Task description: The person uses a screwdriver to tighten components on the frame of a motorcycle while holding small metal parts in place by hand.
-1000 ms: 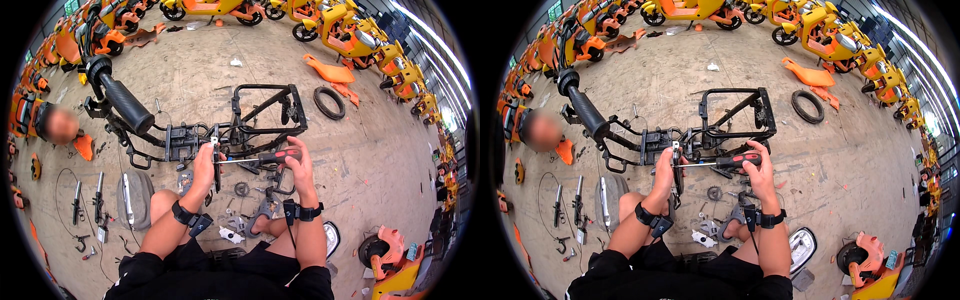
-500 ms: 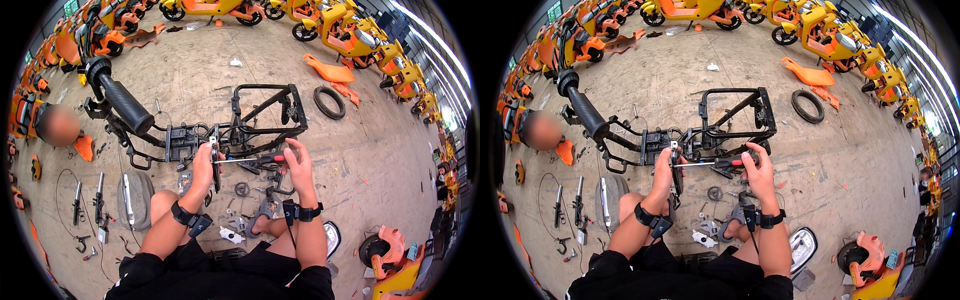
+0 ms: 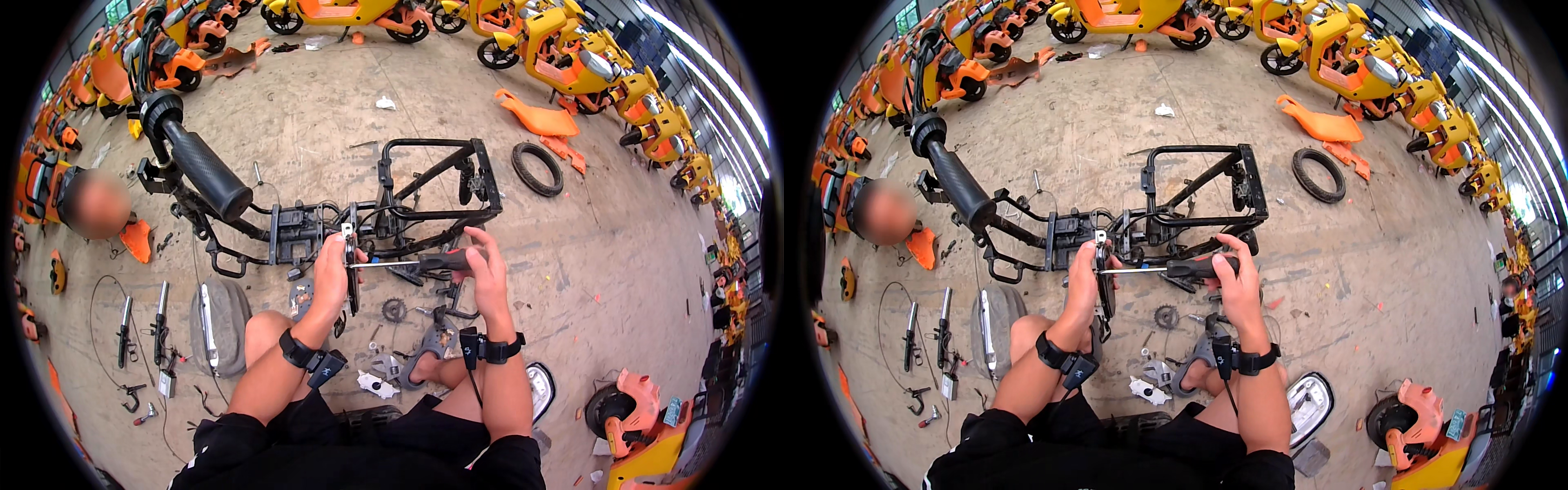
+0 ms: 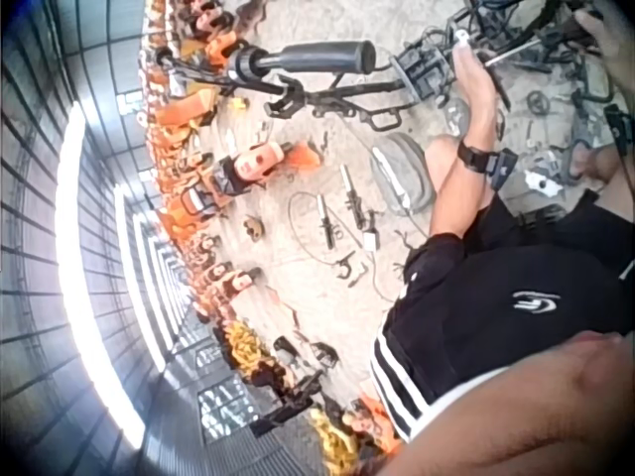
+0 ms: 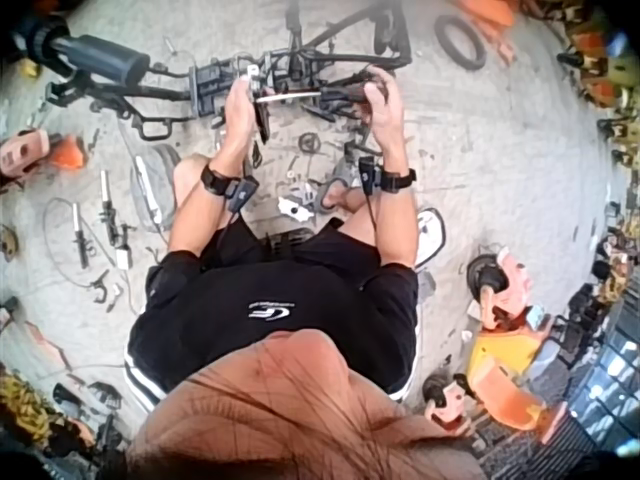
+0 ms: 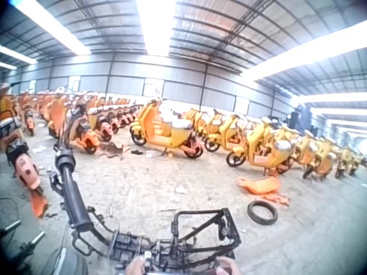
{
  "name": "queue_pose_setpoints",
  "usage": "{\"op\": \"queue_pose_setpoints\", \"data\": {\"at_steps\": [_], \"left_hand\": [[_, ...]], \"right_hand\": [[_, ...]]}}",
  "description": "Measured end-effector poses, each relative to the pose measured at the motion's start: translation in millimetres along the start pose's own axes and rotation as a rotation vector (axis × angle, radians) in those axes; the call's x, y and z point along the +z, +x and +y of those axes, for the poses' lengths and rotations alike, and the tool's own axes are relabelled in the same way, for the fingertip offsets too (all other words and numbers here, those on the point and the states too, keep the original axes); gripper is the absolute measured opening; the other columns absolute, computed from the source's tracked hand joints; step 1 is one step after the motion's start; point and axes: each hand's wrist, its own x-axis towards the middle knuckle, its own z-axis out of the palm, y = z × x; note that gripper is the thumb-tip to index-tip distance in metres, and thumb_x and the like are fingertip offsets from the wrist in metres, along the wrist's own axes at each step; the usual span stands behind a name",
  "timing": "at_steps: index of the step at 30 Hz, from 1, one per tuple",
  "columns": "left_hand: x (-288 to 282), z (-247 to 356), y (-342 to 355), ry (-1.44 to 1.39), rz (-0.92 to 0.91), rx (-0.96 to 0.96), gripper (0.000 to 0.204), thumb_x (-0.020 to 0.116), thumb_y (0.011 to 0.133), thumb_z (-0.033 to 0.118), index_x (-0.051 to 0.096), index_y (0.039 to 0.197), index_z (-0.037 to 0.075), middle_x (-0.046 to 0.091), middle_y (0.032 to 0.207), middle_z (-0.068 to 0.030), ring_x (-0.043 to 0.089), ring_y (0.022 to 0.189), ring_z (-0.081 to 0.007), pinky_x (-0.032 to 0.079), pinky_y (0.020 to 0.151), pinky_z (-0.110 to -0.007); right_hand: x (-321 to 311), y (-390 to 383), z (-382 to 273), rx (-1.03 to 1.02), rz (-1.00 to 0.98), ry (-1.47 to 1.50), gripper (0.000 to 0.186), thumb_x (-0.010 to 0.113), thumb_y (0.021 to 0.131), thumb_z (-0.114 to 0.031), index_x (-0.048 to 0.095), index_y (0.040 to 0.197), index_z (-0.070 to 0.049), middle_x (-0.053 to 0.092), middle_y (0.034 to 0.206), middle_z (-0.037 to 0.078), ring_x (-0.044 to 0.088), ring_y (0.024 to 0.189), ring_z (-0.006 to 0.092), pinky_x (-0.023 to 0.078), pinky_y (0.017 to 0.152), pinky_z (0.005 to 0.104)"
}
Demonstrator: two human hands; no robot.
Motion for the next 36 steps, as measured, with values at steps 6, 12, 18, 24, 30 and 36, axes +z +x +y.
{"op": "queue_pose_setpoints", "data": {"at_steps": [6,12,18,24,30,36], "left_hand": [[-1,1,0,0.023,-0.001,-0.004,0.041,0.034,0.102,0.036,0.054,0.117,0.003,0.062,0.079,-0.0079,0.057,0.067,-0.0142,0.050,0.055,-0.030],[1,0,-1,0.025,-0.002,0.001,0.041,0.034,0.103,0.037,0.054,0.116,0.003,0.062,0.079,-0.0081,0.057,0.067,-0.0145,0.050,0.055,-0.030],[1,2,-1,0.003,0.022,-0.006,0.042,0.035,0.103,0.038,0.055,0.115,0.003,0.062,0.077,-0.0089,0.058,0.063,-0.0153,0.051,0.055,-0.030],[1,1,-1,0.011,-0.001,-0.016,0.038,0.036,0.102,0.035,0.055,0.115,0.005,0.063,0.080,-0.0073,0.056,0.066,-0.0122,0.049,0.055,-0.029],[0,1,-1,0.003,0.002,-0.012,0.042,0.035,0.102,0.038,0.054,0.115,0.003,0.063,0.078,-0.0091,0.058,0.066,-0.0149,0.051,0.056,-0.031],[1,1,1,-0.027,0.013,-0.048,0.040,0.035,0.102,0.037,0.055,0.114,0.004,0.062,0.078,-0.0080,0.057,0.064,-0.0135,0.050,0.054,-0.029]], "right_hand": [[-1,3,6,0.052,-0.007,-0.076,0.039,0.058,0.095,-0.019,0.050,0.131,-0.004,0.063,0.083,0.006,0.058,0.064,0.0117,0.048,0.058,0.0247],[1,1,12,-0.100,0.009,-0.035,0.037,0.059,0.097,-0.024,0.052,0.127,-0.004,0.061,0.078,0.004,0.054,0.058,0.0091,0.044,0.053,0.0229],[-1,3,-5,0.200,-0.033,-0.105,0.037,0.060,0.096,-0.023,0.052,0.127,-0.004,0.061,0.079,0.004,0.055,0.059,0.0102,0.046,0.055,0.0251],[3,3,13,-0.075,0.036,-0.020,0.031,0.061,0.096,-0.027,0.056,0.117,-0.005,0.059,0.071,0.001,0.052,0.052,0.0057,0.040,0.045,0.0207],[1,1,-4,0.111,0.012,-0.024,0.031,0.063,0.093,-0.020,0.056,0.119,-0.005,0.059,0.075,0.000,0.054,0.057,0.0055,0.042,0.049,0.0199],[0,3,7,-0.051,-0.011,-0.068,0.032,0.064,0.094,-0.022,0.055,0.119,-0.004,0.058,0.066,-0.002,0.049,0.049,0.0042,0.038,0.044,0.0199]]}}
